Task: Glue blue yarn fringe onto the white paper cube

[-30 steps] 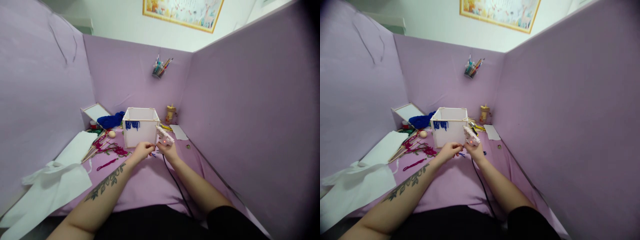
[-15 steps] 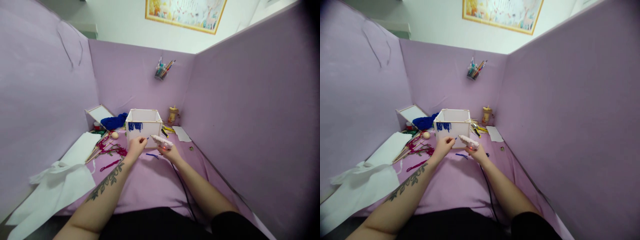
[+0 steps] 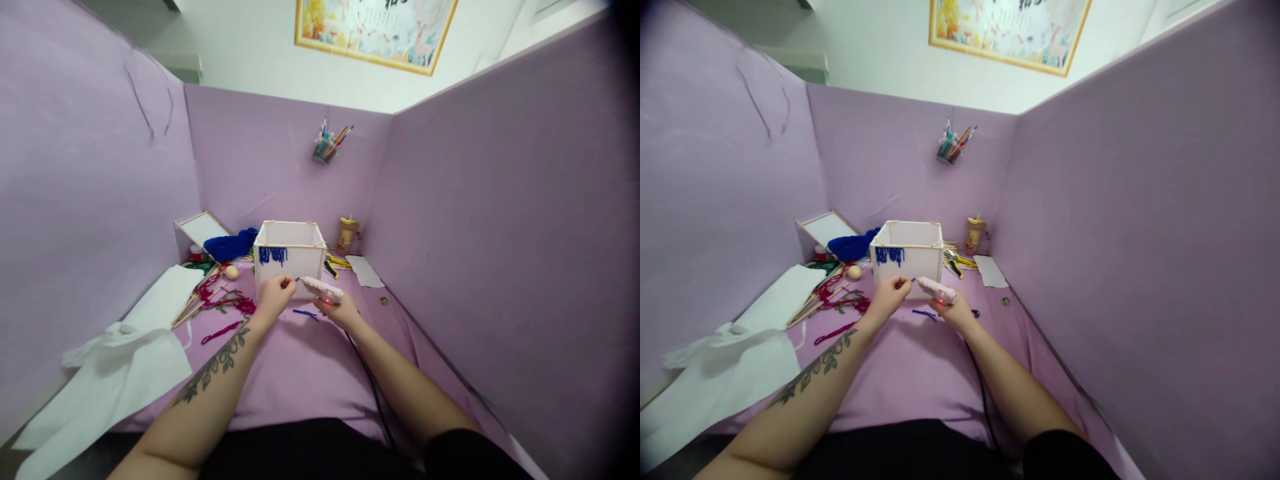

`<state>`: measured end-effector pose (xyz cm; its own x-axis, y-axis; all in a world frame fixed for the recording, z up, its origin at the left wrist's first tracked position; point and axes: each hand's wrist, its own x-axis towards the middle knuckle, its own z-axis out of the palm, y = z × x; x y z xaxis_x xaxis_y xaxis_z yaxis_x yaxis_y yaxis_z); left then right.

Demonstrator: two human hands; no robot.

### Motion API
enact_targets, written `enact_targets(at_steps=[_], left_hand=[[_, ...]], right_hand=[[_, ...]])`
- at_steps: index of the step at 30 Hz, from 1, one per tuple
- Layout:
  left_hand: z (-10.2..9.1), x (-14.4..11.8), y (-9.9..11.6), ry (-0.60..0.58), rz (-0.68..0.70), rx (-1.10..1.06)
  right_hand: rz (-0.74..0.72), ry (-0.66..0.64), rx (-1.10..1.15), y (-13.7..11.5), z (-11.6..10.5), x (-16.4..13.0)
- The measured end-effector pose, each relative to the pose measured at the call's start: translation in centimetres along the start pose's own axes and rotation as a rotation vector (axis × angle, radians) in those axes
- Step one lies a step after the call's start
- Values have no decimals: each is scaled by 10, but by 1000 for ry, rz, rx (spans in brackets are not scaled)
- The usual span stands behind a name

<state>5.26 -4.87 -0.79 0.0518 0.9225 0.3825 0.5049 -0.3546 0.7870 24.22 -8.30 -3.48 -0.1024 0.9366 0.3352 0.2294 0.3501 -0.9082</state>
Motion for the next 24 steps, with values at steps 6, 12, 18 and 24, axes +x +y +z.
enact_targets(at_steps=[6,12,18,24], left_hand=[[0,-1,1,-1,-12,18],[0,0,1,-6,-13,-23],[0,0,0,-3,-18,-60],[0,1,-1,-6,-22,-98]], right_hand=[[-45,-22,17,2,0,1],[12,69,50,8,2,1],[25,76,37,7,2,1],[6,56,48,5,2,1]])
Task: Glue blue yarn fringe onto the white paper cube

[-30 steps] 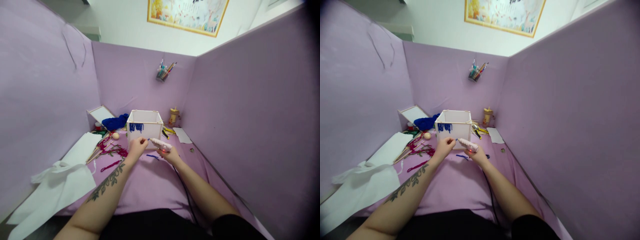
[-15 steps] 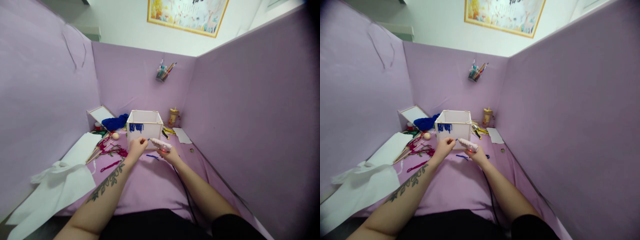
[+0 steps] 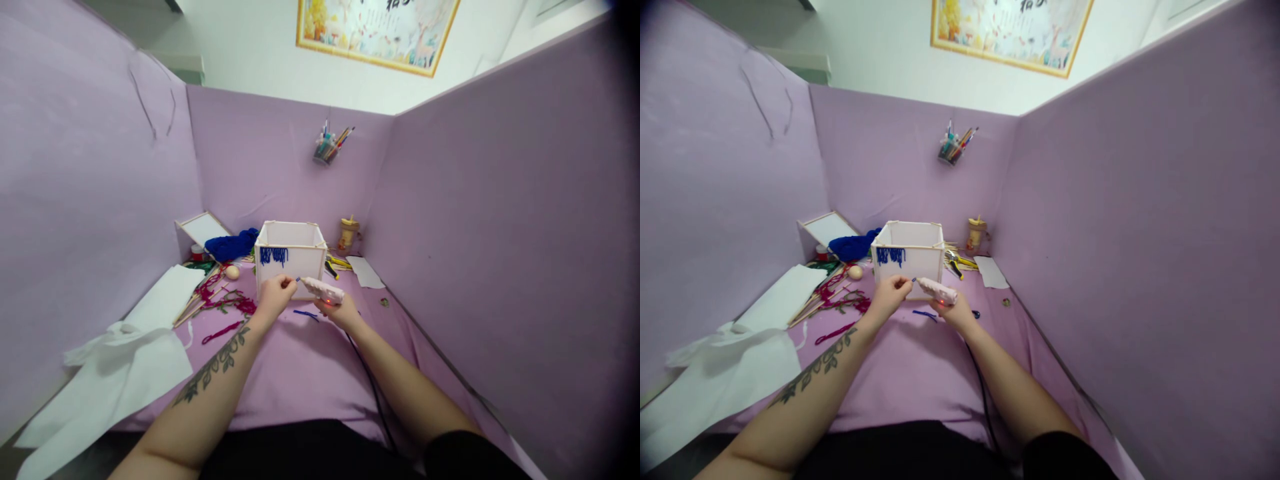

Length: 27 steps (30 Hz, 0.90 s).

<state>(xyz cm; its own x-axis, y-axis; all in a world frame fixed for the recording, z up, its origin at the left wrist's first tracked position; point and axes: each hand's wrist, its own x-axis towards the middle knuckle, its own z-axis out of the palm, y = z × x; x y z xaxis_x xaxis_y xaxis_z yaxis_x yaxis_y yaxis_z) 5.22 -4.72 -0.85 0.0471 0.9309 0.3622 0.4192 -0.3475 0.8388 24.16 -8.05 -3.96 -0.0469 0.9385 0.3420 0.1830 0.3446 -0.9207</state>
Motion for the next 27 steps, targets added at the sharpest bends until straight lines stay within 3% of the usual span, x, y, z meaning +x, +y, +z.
enact_targets(at_steps=[9,17,22,27], left_hand=[[-3,1,4,-30,-65,-94],[-2,2,2,-82,-50,-123],[-1,3,0,-114,-23,-134],[1,3,-2,-121,-11,-110]], right_hand=[[57,5,-85,0,-1,0],[15,-27,-12,6,-3,2],[41,74,107,9,-2,4],[22,261,470,2,-9,7]])
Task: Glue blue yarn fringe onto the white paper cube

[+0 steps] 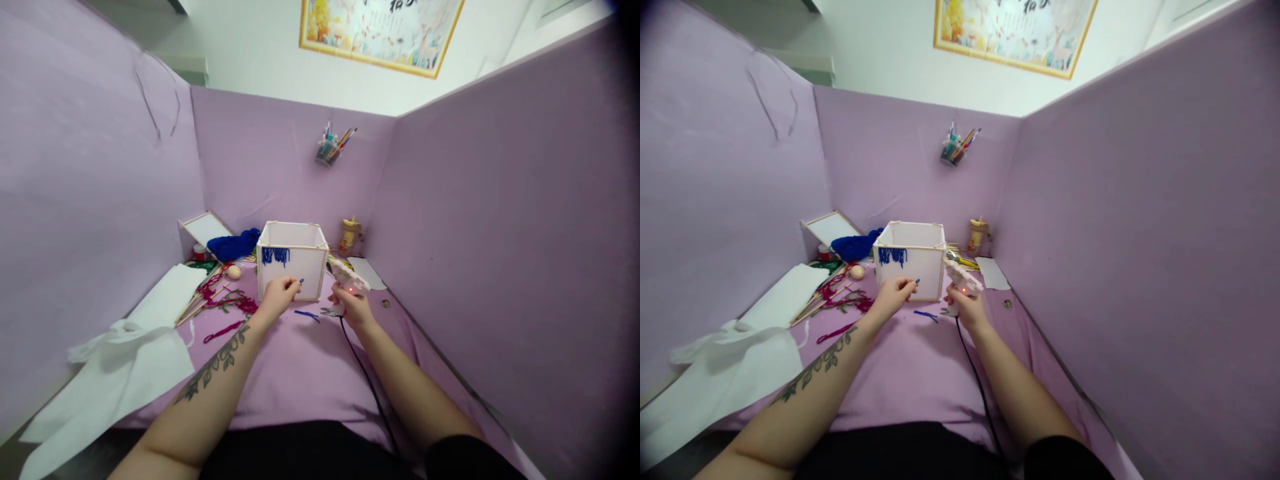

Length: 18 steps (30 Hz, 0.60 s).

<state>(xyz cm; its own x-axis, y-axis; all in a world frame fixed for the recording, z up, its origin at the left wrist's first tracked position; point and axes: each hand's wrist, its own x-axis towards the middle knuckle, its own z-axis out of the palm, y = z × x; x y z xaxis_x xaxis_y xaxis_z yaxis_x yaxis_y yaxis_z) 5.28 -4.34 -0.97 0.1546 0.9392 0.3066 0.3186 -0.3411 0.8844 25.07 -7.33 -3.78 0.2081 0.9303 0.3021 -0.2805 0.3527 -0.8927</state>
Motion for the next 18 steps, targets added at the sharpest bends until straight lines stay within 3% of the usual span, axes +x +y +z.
enact_targets(at_steps=[4,7,14,18], left_hand=[[0,-4,0,-8,46,41],[1,-6,7,12,72,35],[15,15,42,74,98,-260],[25,26,37,193,64,-396]], right_hand=[[75,164,250,-8,-4,7],[114,214,324,-10,-7,11],[98,193,311,-10,-7,10],[104,186,294,-10,-4,9]])
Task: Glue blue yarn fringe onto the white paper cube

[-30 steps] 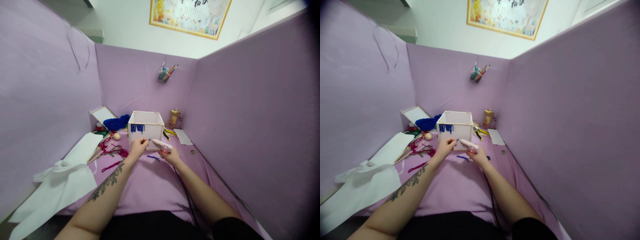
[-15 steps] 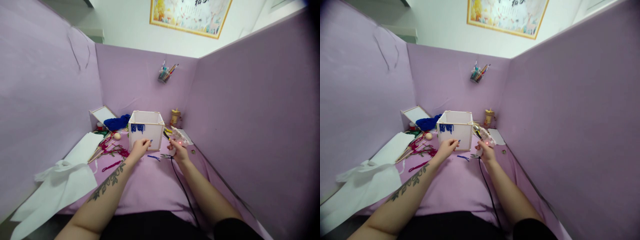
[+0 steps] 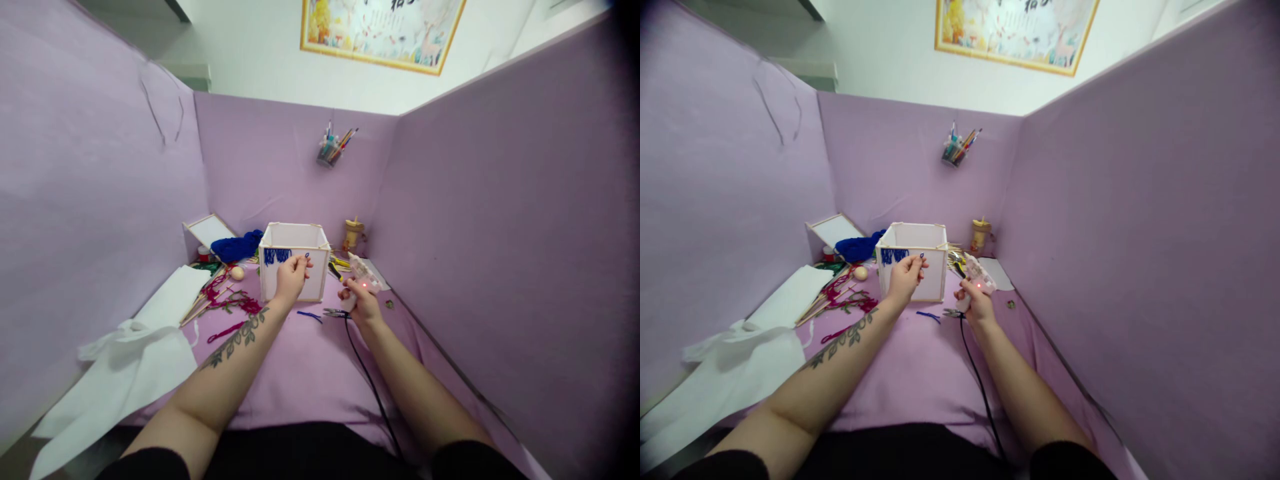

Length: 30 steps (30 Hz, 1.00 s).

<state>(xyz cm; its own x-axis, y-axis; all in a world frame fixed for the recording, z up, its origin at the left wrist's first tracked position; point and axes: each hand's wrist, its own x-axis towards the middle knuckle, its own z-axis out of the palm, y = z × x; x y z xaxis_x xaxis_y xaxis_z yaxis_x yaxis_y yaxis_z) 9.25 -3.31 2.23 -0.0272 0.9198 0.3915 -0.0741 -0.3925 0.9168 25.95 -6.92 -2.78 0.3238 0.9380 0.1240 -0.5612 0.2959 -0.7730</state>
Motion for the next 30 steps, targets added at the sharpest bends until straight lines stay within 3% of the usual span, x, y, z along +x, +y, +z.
enact_targets(at_steps=[4,9,30], left_hand=[[-4,4,-18,109,-62,-99],[-9,12,-27,155,-95,-159],[-6,18,-5,235,-247,-259]], right_hand=[[28,-8,1,2,1,-1],[32,-27,-32,6,-1,0],[47,-28,-37,5,2,-3]])
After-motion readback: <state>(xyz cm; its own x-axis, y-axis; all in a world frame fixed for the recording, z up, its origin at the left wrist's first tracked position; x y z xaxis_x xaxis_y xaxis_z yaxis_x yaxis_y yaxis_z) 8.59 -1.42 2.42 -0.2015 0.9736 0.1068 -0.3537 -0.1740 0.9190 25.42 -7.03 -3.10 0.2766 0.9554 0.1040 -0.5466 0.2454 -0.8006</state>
